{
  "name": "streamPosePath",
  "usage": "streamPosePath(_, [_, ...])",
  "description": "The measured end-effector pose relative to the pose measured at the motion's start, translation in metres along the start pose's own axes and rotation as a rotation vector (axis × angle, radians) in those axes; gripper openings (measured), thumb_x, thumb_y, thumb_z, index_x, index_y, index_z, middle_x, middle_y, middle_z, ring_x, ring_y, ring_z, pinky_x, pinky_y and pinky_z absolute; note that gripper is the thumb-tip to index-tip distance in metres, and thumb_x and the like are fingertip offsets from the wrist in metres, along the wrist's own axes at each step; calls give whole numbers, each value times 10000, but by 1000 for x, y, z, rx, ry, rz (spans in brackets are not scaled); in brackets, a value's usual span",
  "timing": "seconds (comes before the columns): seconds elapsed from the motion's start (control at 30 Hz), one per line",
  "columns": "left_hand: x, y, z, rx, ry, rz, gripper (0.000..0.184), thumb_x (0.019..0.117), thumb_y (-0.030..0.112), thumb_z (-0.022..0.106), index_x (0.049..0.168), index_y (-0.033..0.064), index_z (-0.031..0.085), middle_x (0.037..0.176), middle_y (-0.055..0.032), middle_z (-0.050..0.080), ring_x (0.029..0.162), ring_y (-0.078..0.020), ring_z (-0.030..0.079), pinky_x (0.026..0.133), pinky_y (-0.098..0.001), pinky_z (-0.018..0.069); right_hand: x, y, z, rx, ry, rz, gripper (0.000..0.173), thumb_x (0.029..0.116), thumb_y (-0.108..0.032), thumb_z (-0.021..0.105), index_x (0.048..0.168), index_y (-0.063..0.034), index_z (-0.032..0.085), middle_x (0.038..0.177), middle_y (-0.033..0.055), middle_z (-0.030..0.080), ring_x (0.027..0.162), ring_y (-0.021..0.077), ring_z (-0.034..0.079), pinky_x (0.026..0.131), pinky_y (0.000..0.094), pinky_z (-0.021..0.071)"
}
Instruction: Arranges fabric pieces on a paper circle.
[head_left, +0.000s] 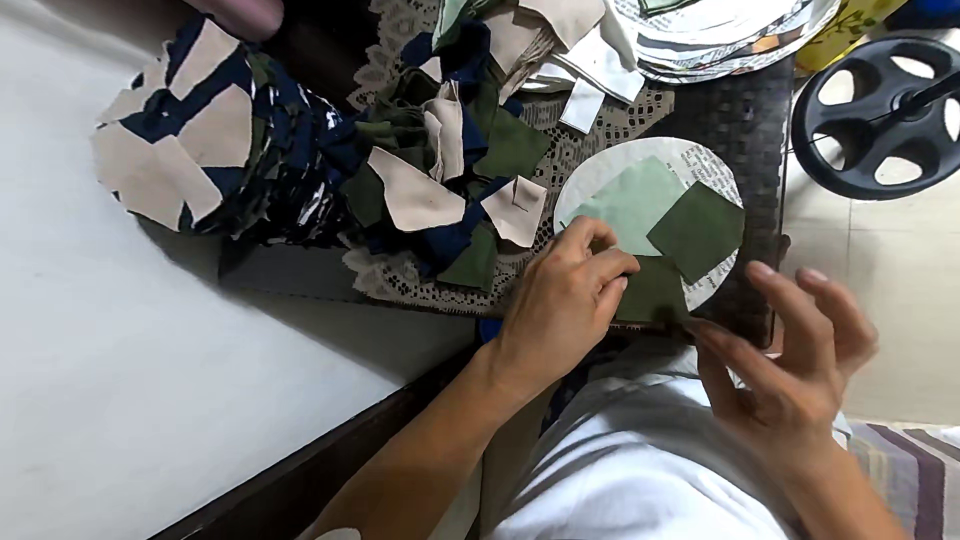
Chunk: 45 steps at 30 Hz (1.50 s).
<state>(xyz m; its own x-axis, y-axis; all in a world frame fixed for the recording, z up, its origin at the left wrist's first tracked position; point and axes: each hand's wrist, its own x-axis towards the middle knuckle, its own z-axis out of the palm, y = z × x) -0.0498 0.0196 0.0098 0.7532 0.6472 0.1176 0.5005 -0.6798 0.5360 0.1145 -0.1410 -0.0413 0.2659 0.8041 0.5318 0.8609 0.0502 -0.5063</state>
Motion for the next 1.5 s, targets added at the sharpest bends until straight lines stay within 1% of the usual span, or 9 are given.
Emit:
streamPosePath(0.13, [-1, 1, 7, 38, 65, 52, 158, 932, 207, 681, 1024, 160, 801, 1295, -160, 621, 1096, -291, 616, 882, -423, 520, -15, 1, 4, -75, -10, -44, 235, 981, -259, 632, 1195, -302, 722, 1521, 33, 514, 1449, 278, 350, 1129, 493, 231])
streamPosePath(0.37, [-2, -1, 6, 15, 0, -3, 231, 898, 281, 738, 1098, 174, 782, 1324, -139, 614, 1253, -343, 545, 998, -480, 472, -16, 3, 8, -81, -31, -22, 253, 989, -263, 613, 1216, -321, 708, 1504, 56, 520, 1434, 289, 365, 1129, 501, 227])
streamPosePath(0.93, [0, -1, -2, 16, -110, -23, 365, 829, 321, 800, 1165, 185, 756, 1372, -131, 581, 1307, -363, 496, 1014, -517, 454, -18, 12, 9, -120, -14, -143, 271, 1005, -222, 592, 1242, -274, 712, 1470, 52, 548, 1388, 275, 405, 1119, 460, 242])
streamPosePath(1.03, [0, 1, -5, 16, -109, -35, 358, 872, 343, 754, 1184, 167, 744, 1368, -129, 587, 1305, -355, 512, 1011, -511, 470, -21, 13, 7, -95, 5, -110, 318, 1012, -275, 579, 1321, -296, 652, 1492, 31, 527, 1397, 243, 410, 1142, 447, 246])
streamPosePath(1.17, [5, 13, -2, 34, 56, -14, 270, 968, 258, 632, 1160, 98, 735, 1342, -147, 624, 1257, -356, 567, 982, -505, 495, -26, 13, -3, -33, 63, -21, 338, 1006, -324, 585, 1340, -288, 623, 1493, 14, 519, 1401, 217, 415, 1143, 445, 263])
streamPosePath(1.23, [13, 24, 8, 92, 85, 26, 348, 1002, 280, 591, 1263, 77, 701, 1454, -177, 565, 1363, -401, 502, 1071, -583, 431, -27, 15, -5, -31, 77, -9, 320, 1003, -331, 586, 1315, -281, 635, 1467, 20, 534, 1396, 220, 424, 1155, 440, 271])
streamPosePath(1.3, [23, 34, 24, 170, 61, 55, 512, 1040, 392, 516, 1443, 83, 583, 1598, -195, 417, 1497, -425, 343, 1175, -652, 276, -26, 14, -6, -34, 74, -11, 297, 1009, -326, 582, 1296, -272, 640, 1461, 22, 535, 1408, 211, 415, 1167, 430, 263])
streamPosePath(1.37, [33, 39, 40, 217, 21, 55, 634, 1057, 473, 445, 1560, 87, 445, 1662, -188, 309, 1557, -408, 219, 1209, -678, 158, -24, 12, -7, -39, 69, -18, 287, 1018, -326, 568, 1291, -268, 636, 1468, 10, 527, 1423, 191, 403, 1183, 414, 252])
streamPosePath(1.5, [44, 35, 57, 282, -88, 27, 689, 1071, 535, 348, 1624, 124, 327, 1699, -148, 234, 1584, -351, 148, 1228, -650, 83, -24, 12, -9, -54, 90, -40, 273, 1018, -338, 555, 1267, -263, 638, 1468, -11, 518, 1428, 176, 388, 1159, 406, 250])
